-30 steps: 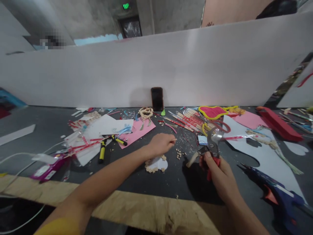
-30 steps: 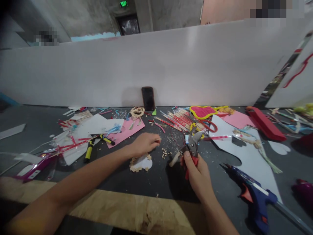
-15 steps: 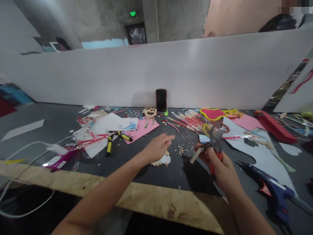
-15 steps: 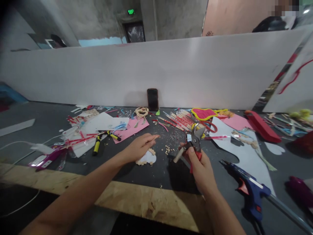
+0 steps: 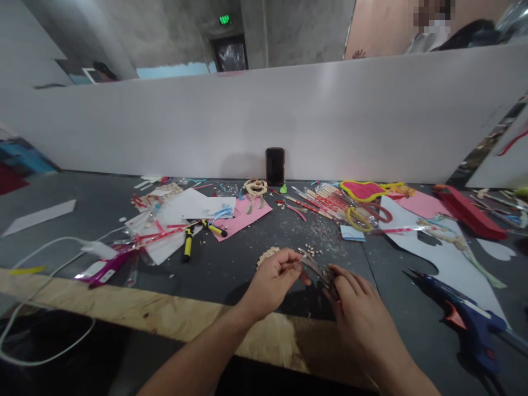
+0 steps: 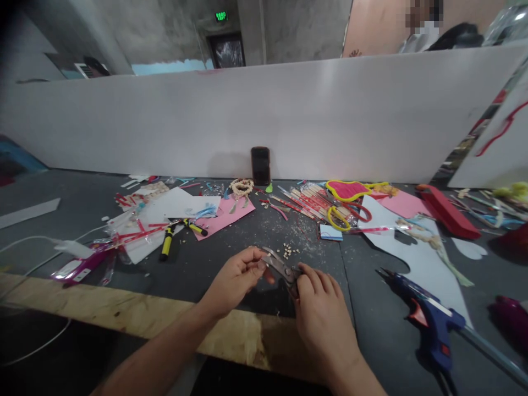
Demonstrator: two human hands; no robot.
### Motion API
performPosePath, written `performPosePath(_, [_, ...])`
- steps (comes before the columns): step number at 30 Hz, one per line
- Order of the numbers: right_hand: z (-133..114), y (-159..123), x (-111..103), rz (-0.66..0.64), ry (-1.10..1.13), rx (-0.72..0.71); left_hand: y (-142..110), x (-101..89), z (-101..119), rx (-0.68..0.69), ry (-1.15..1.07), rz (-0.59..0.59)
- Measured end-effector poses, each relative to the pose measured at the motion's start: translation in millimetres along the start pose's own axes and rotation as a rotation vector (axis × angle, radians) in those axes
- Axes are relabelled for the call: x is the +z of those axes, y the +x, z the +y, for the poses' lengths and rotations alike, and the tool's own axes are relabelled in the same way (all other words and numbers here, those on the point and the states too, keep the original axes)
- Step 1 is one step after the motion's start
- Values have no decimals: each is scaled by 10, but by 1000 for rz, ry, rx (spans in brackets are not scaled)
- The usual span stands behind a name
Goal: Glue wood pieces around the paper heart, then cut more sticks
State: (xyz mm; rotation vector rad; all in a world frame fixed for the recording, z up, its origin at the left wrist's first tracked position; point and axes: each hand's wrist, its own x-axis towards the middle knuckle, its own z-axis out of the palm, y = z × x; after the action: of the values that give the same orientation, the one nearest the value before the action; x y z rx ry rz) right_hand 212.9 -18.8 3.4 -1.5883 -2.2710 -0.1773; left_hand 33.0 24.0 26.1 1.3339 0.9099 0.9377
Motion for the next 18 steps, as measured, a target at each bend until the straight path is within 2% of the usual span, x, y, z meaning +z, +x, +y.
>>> performPosePath(4, [-26, -6, 7, -18, -12, -7, 4, 4, -3, 62, 16, 8])
performPosePath(12, [-8, -54, 92, 22, 57, -40, 2, -22, -9, -8, 49, -14])
performPosePath(15, [15, -52, 81, 52, 122, -32, 7, -48, -15, -9, 48, -47])
performPosePath(18, [31, -32, 42, 27, 140, -22, 1, -55, -28, -8, 41, -90])
